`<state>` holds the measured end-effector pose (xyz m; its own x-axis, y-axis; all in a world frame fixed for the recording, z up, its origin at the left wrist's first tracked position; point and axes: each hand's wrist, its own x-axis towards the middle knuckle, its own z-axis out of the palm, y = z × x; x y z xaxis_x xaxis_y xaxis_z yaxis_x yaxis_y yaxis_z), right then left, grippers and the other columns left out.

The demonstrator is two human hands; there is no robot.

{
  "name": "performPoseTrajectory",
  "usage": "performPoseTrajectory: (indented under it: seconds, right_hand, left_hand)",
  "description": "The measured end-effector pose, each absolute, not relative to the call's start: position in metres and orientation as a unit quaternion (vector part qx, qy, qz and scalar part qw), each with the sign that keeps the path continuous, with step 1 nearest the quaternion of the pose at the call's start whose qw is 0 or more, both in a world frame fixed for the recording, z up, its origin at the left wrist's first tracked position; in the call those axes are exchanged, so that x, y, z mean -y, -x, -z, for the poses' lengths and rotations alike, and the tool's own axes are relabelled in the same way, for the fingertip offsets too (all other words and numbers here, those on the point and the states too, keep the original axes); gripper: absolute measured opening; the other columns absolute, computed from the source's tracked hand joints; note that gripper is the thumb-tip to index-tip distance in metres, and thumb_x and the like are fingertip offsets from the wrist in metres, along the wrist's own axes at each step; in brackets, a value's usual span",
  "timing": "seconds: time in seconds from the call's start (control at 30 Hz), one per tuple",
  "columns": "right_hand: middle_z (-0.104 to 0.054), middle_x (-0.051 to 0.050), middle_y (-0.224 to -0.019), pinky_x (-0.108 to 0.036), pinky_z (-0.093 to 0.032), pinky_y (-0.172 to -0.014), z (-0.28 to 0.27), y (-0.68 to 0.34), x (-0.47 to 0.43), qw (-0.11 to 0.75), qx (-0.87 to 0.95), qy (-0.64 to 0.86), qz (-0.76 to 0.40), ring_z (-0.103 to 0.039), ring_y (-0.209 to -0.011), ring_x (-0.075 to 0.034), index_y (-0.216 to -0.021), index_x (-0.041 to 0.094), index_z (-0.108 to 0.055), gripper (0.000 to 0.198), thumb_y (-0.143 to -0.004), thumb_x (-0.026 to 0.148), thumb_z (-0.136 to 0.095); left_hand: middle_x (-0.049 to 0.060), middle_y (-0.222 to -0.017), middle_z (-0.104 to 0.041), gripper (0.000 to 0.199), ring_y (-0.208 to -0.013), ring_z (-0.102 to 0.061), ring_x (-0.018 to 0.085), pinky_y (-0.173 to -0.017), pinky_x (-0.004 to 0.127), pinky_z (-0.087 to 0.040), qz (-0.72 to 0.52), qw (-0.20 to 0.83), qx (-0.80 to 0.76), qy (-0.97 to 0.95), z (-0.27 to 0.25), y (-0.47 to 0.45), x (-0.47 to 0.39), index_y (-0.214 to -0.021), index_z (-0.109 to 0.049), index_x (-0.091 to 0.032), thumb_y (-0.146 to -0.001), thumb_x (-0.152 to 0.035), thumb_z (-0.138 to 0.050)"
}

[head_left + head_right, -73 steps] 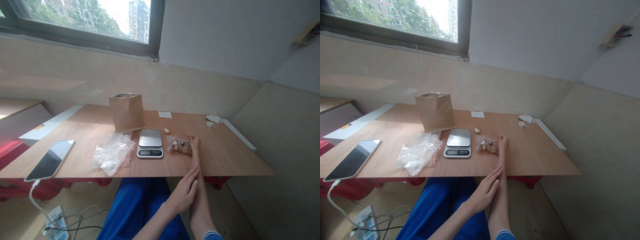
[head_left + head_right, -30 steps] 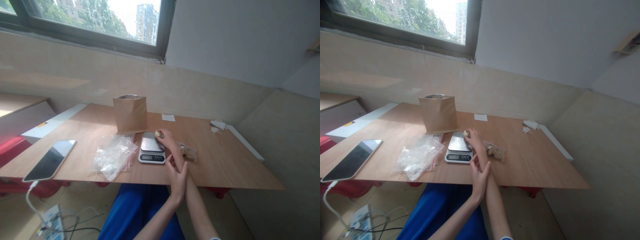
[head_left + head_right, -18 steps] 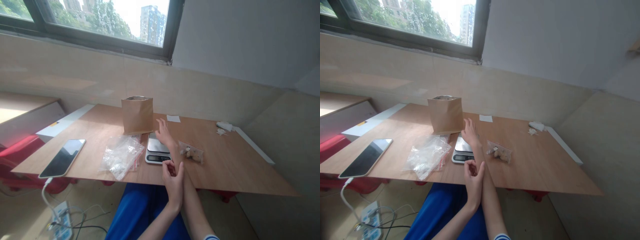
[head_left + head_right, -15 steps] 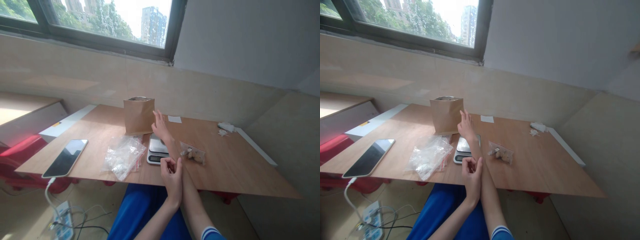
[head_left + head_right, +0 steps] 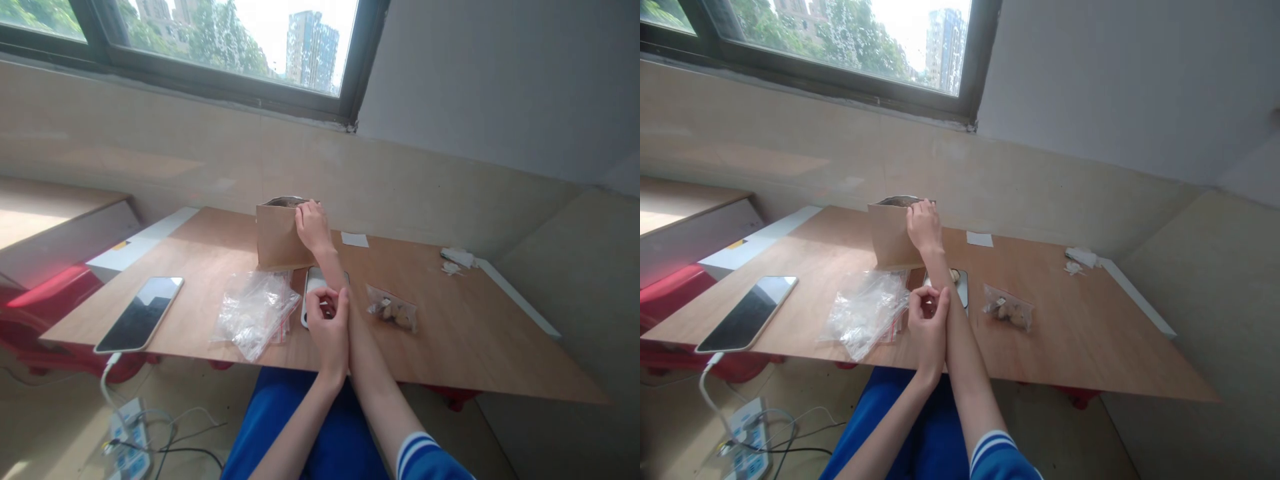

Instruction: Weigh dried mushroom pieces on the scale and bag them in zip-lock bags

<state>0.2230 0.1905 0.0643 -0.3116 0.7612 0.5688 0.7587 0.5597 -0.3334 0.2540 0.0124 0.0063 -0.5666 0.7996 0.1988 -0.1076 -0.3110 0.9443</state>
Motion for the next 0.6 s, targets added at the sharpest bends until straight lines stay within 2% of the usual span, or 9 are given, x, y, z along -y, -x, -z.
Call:
performPoseTrajectory:
  seconds: [0.13,0.27,0.33,0.47,0.6]
  right_hand:
    - [-0.062,-0.015,-0.102,-0.042,-0.03,-0.101,-0.069,-0.234,-0.18,0.303,0.819,0.487,-0.021,-0.049,-0.111,-0.023,-0.095,0.009,-0.06,0.034,-0.095,0.025,-0.03]
    - [-0.066,-0.014,-0.091,-0.043,-0.037,-0.094,-0.067,-0.244,-0.184,0.268,0.823,0.499,-0.035,-0.057,-0.1,-0.025,-0.088,0.008,-0.063,0.023,-0.088,0.027,-0.05]
    - [-0.065,-0.012,-0.092,-0.043,-0.039,-0.092,-0.066,-0.244,-0.186,0.257,0.826,0.5,-0.037,-0.058,-0.097,-0.023,-0.089,0.009,-0.063,0.023,-0.087,0.03,-0.054]
    - [-0.06,-0.007,-0.108,-0.042,-0.047,-0.086,-0.059,-0.234,-0.181,0.256,0.83,0.494,-0.03,-0.058,-0.096,-0.019,-0.107,0.013,-0.056,0.03,-0.087,0.035,-0.052]
    - [-0.056,-0.007,-0.112,-0.039,-0.05,-0.081,-0.046,-0.223,-0.17,0.271,0.828,0.49,-0.02,-0.057,-0.097,-0.019,-0.113,0.015,-0.053,0.031,-0.087,0.033,-0.053]
  left_hand:
    - [-0.001,-0.077,-0.047,0.016,-0.067,-0.046,0.01,-0.063,0.023,-0.04,-0.727,0.278,-0.508,-0.369,-0.007,-0.264,0.006,-0.08,-0.05,-0.019,-0.078,-0.031,-0.061]
    - [0.005,-0.104,-0.051,0.027,-0.095,-0.052,0.016,-0.083,0.03,-0.042,-0.755,0.244,-0.462,-0.396,-0.021,-0.261,0.003,-0.1,-0.05,-0.02,-0.077,-0.028,-0.062]
    - [0.008,-0.114,-0.049,0.037,-0.102,-0.051,0.018,-0.085,0.031,-0.043,-0.763,0.24,-0.445,-0.403,-0.028,-0.258,-0.001,-0.11,-0.046,-0.021,-0.077,-0.028,-0.062]
    - [0.006,-0.111,-0.049,0.046,-0.087,-0.053,0.013,-0.07,0.024,-0.046,-0.767,0.264,-0.452,-0.37,-0.027,-0.255,-0.001,-0.114,-0.042,-0.024,-0.074,-0.031,-0.064]
    - [-0.001,-0.084,-0.049,0.032,-0.067,-0.049,0.009,-0.058,0.02,-0.041,-0.764,0.313,-0.465,-0.32,-0.01,-0.27,0.016,-0.099,-0.046,-0.022,-0.074,-0.032,-0.065]
